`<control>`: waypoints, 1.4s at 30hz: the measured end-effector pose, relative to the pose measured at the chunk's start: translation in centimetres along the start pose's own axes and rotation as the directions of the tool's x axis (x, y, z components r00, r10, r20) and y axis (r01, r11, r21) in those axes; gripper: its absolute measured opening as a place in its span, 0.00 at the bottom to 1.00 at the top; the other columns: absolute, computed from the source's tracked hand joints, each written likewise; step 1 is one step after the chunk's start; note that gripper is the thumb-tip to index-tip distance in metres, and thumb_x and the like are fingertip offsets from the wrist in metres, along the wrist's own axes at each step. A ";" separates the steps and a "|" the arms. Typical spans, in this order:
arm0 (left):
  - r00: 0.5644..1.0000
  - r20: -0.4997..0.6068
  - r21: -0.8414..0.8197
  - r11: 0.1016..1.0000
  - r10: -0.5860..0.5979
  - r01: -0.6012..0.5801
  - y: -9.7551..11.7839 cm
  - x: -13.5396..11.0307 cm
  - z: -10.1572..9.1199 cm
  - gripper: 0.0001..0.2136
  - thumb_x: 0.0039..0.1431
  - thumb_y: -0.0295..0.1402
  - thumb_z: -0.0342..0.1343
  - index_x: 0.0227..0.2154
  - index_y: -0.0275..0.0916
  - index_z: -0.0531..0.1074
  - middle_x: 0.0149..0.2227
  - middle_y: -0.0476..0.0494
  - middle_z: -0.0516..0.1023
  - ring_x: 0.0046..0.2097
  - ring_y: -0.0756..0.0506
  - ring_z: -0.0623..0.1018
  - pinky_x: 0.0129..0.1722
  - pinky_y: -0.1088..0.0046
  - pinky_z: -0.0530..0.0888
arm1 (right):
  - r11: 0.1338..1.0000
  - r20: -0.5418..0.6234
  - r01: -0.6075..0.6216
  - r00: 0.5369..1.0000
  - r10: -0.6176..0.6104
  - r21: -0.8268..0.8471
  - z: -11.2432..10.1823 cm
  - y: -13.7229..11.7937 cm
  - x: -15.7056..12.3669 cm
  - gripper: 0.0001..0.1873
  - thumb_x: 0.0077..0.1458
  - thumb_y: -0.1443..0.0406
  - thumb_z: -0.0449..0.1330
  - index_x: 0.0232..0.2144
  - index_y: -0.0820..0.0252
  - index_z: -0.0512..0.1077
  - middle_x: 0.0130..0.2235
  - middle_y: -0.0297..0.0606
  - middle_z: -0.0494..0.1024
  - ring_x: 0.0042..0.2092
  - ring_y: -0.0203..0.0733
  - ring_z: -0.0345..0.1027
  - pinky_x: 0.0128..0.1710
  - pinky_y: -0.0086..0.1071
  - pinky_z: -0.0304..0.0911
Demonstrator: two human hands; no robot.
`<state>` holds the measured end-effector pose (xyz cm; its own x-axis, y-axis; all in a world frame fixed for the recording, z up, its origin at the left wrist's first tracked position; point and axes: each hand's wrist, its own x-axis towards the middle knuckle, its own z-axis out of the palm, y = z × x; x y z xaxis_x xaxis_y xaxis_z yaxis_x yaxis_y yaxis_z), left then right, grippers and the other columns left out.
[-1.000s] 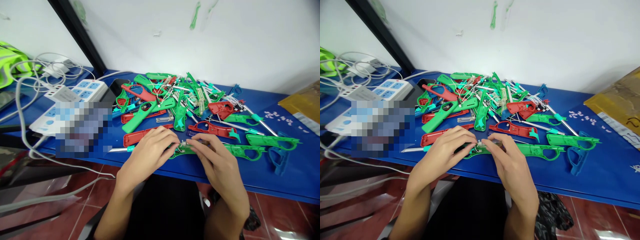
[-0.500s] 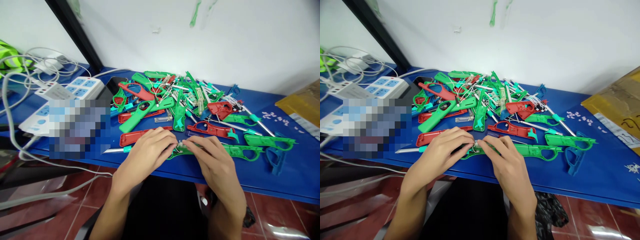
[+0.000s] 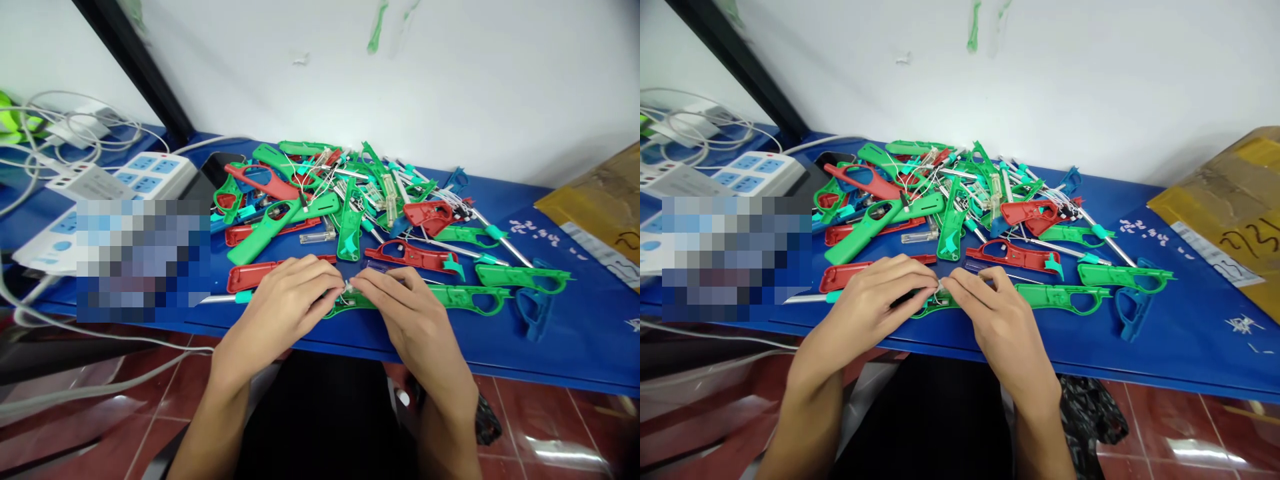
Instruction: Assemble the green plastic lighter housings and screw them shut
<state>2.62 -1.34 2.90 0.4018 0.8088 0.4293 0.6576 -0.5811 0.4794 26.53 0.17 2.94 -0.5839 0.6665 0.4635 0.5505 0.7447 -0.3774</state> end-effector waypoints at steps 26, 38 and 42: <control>0.992 -0.104 0.021 0.998 0.065 -0.063 1.1 -1.0 -0.6 0.10 0.74 0.41 0.66 0.50 0.42 0.82 0.55 0.41 0.86 0.55 0.39 0.81 0.56 0.56 0.76 | 0.999 -0.043 -0.019 0.999 0.020 0.041 -0.3 0.4 -0.5 0.15 0.78 0.66 0.58 0.61 0.52 0.79 0.54 0.44 0.86 0.54 0.50 0.78 0.58 0.51 0.73; 0.995 -0.022 0.063 0.993 0.101 -0.100 0.7 -1.5 -0.3 0.11 0.75 0.36 0.63 0.55 0.41 0.83 0.59 0.39 0.84 0.58 0.38 0.80 0.61 0.53 0.76 | 0.996 -0.019 -0.041 0.999 0.042 0.077 -0.3 0.3 -0.7 0.16 0.77 0.66 0.59 0.62 0.50 0.79 0.53 0.42 0.85 0.54 0.50 0.77 0.58 0.51 0.72; 0.996 -0.004 0.048 0.995 0.086 -0.086 0.7 -1.3 -0.2 0.11 0.74 0.38 0.65 0.55 0.43 0.82 0.60 0.40 0.84 0.59 0.38 0.81 0.61 0.53 0.76 | 0.993 0.001 -0.055 0.998 0.055 0.103 -0.4 0.4 -0.6 0.15 0.78 0.67 0.58 0.60 0.52 0.80 0.55 0.43 0.85 0.56 0.51 0.76 0.58 0.52 0.71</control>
<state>2.39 -2.84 2.81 0.4543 0.7554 0.4722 0.6503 -0.6435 0.4038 27.30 0.01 2.81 -0.5534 0.7067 0.4407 0.5174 0.7064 -0.4830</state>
